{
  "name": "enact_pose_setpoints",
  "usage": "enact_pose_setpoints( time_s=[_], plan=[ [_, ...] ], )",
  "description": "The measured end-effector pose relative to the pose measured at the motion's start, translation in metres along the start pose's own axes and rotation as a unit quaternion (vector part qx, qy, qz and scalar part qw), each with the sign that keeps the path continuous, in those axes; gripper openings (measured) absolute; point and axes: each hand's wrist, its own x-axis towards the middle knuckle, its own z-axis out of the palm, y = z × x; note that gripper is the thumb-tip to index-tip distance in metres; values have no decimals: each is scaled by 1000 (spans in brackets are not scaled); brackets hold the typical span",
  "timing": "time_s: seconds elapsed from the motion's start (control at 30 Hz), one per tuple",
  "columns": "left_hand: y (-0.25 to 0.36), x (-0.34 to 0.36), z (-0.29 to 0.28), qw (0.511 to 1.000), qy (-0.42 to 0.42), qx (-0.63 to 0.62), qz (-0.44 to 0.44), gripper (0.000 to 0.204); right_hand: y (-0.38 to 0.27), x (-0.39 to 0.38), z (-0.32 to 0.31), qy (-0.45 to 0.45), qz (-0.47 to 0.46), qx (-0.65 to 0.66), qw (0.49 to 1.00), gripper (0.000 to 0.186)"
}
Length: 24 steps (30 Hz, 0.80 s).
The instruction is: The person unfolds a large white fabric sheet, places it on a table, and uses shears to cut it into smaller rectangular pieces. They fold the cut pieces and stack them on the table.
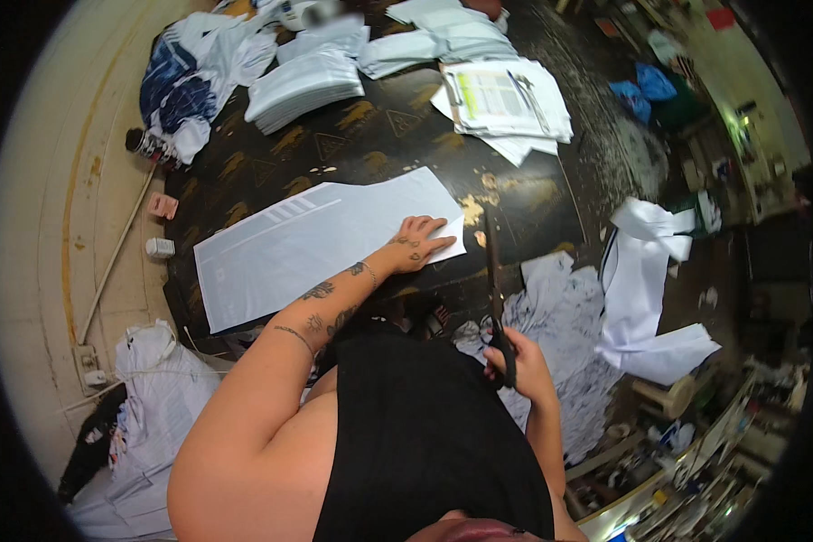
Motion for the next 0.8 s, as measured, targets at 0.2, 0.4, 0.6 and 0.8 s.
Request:
enact_pose_setpoints(
  time_s=[0.2,0.4,0.6,0.8],
  plan=[
    [-15,29,24,978,22,46,-202,72,105,24,-30,50,57,-28,997,33],
    [-30,24,-15,994,101,-20,-32,53,149,20,-45,26,104,55,993,50],
    [2,-67,-29,996,-63,-66,-27,21,153,20,-52,-119,102,-22,987,65],
    [10,-79,-24,986,90,-107,-90,18,140,49,-31,-123,116,-65,984,72]
  ],
)
